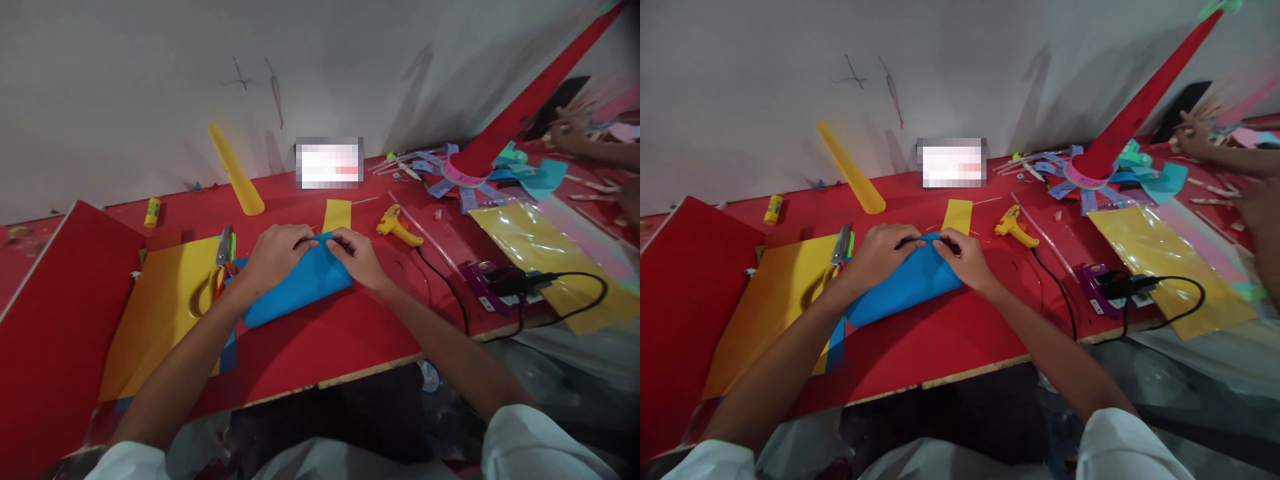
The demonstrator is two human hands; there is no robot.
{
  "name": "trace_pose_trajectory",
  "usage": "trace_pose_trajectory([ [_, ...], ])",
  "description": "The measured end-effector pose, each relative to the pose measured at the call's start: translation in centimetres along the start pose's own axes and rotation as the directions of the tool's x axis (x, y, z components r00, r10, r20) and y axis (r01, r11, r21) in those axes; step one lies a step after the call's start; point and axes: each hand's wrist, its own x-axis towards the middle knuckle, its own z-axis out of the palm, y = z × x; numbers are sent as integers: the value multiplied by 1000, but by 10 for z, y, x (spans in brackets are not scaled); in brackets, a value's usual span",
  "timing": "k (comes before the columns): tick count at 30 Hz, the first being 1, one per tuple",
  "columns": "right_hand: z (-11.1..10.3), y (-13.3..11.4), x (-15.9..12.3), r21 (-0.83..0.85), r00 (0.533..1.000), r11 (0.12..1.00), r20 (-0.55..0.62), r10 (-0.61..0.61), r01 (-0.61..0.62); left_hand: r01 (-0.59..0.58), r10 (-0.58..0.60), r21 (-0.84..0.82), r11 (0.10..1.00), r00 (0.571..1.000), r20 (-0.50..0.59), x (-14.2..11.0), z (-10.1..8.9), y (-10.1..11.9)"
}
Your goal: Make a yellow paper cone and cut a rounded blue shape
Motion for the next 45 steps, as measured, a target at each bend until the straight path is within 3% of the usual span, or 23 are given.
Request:
trace_pose_trajectory([
  [6,-1,-7,-2,8,998,999,-57,-40,40,-3,1,37,999,998,60,0,5,6],
  [23,2,-2,-1,-23,997,1000,-77,-7,6,-38,38,35,999,999,-12,-2,5,6],
  [45,1,-5,-3,-24,997,999,-72,-34,33,-20,20,85,996,1000,2,-3,3,10],
])
